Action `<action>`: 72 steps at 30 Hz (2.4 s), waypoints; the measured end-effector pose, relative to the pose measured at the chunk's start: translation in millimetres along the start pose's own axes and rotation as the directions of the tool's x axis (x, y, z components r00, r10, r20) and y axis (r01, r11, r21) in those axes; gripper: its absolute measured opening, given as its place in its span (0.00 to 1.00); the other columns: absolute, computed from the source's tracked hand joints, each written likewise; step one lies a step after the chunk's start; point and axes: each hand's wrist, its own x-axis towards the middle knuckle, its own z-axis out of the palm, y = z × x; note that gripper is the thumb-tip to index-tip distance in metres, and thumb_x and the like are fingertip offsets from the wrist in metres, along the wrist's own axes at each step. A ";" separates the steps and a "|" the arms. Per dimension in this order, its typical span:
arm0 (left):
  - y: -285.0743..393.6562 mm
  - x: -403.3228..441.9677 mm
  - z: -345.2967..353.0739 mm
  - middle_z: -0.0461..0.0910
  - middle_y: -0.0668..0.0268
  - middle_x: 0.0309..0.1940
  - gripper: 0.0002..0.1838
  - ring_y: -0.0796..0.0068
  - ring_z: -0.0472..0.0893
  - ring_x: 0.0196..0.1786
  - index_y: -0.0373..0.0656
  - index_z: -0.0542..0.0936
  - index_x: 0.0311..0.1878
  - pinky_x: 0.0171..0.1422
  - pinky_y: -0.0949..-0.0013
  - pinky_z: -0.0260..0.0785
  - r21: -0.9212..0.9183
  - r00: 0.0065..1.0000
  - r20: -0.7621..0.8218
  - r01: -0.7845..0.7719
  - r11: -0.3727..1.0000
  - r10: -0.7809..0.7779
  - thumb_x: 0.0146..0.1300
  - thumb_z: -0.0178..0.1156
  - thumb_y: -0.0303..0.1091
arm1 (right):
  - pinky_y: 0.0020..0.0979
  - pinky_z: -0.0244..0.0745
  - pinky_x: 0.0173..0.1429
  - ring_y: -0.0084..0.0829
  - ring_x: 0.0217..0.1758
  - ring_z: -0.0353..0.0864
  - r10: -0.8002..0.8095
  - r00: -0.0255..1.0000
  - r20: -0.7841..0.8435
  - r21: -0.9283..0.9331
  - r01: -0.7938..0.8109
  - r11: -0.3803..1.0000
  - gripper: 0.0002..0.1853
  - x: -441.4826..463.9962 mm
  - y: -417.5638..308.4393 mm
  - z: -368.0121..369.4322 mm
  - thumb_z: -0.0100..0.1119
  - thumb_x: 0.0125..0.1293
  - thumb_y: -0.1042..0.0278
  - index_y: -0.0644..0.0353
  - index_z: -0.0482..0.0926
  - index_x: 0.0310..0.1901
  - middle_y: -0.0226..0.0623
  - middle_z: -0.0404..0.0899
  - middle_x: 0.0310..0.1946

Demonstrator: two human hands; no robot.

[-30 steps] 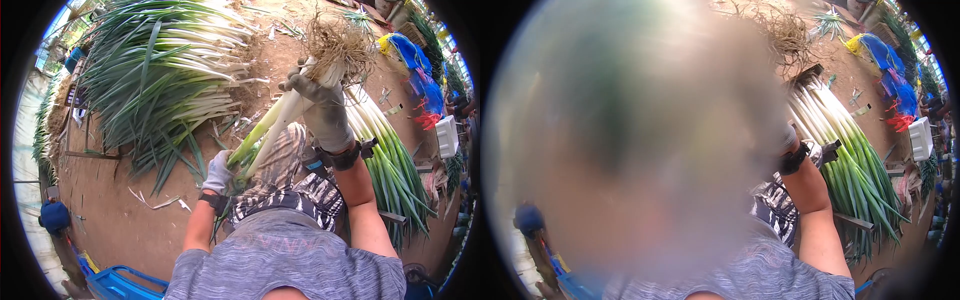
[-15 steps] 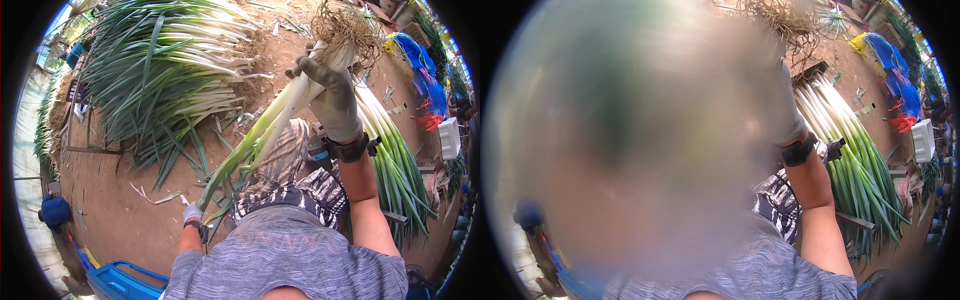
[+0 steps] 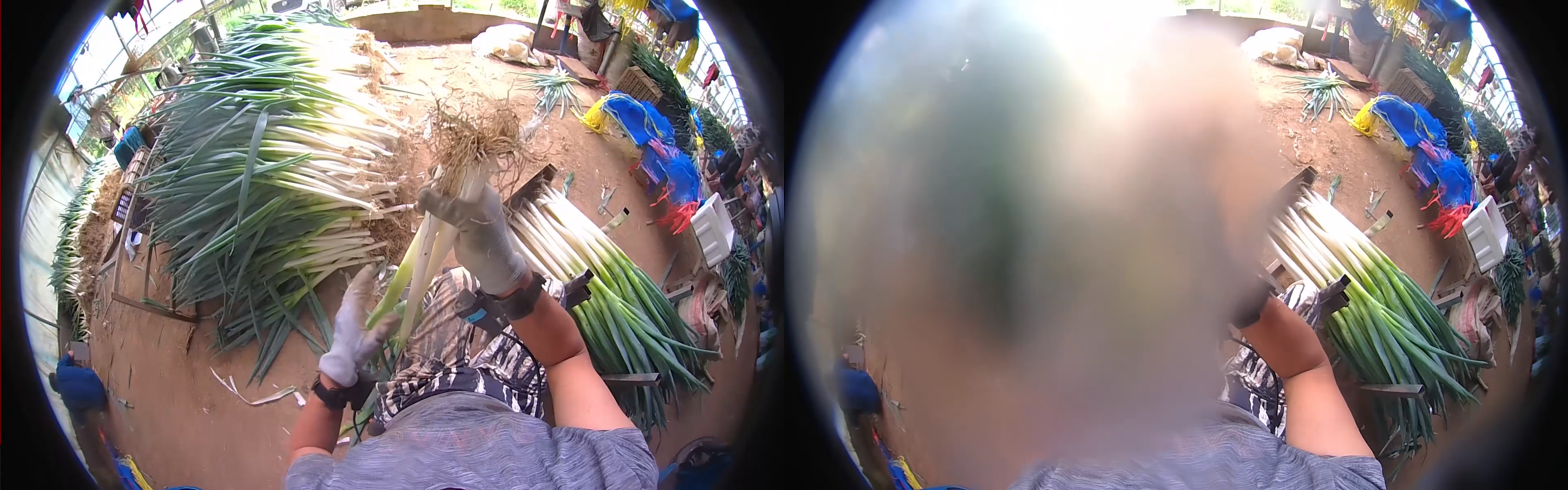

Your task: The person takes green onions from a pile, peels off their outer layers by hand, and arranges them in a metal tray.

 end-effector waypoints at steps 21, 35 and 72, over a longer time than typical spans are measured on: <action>51.7 55.4 -11.0 0.75 0.69 0.49 0.28 0.79 0.71 0.53 0.38 0.70 0.60 0.57 0.71 0.64 -0.304 0.829 0.553 0.294 0.906 -0.084 0.67 0.56 0.52 | 0.25 0.68 0.45 0.18 0.42 0.71 0.031 0.891 0.453 0.084 -0.077 0.993 0.15 -10.3 21.4 -28.9 0.64 0.63 0.59 0.62 0.77 0.43 0.25 0.76 0.37; 39.5 89.6 16.8 0.80 0.65 0.44 0.22 0.75 0.78 0.46 0.37 0.77 0.52 0.52 0.70 0.70 -0.555 0.868 0.484 0.401 0.729 -0.109 0.62 0.64 0.43 | 0.25 0.71 0.51 0.17 0.46 0.72 0.161 0.904 0.397 -0.194 -0.089 0.977 0.22 9.2 10.1 -47.8 0.57 0.68 0.52 0.65 0.76 0.51 0.28 0.78 0.41; 23.4 70.3 6.2 0.74 0.61 0.57 0.35 0.73 0.72 0.60 0.35 0.68 0.62 0.64 0.68 0.63 -0.572 0.904 0.426 0.238 0.785 0.037 0.61 0.63 0.52 | 0.27 0.76 0.48 0.19 0.42 0.77 -0.037 0.997 0.070 0.235 0.019 0.972 0.14 -25.3 22.7 -19.6 0.60 0.66 0.62 0.62 0.78 0.48 0.30 0.80 0.40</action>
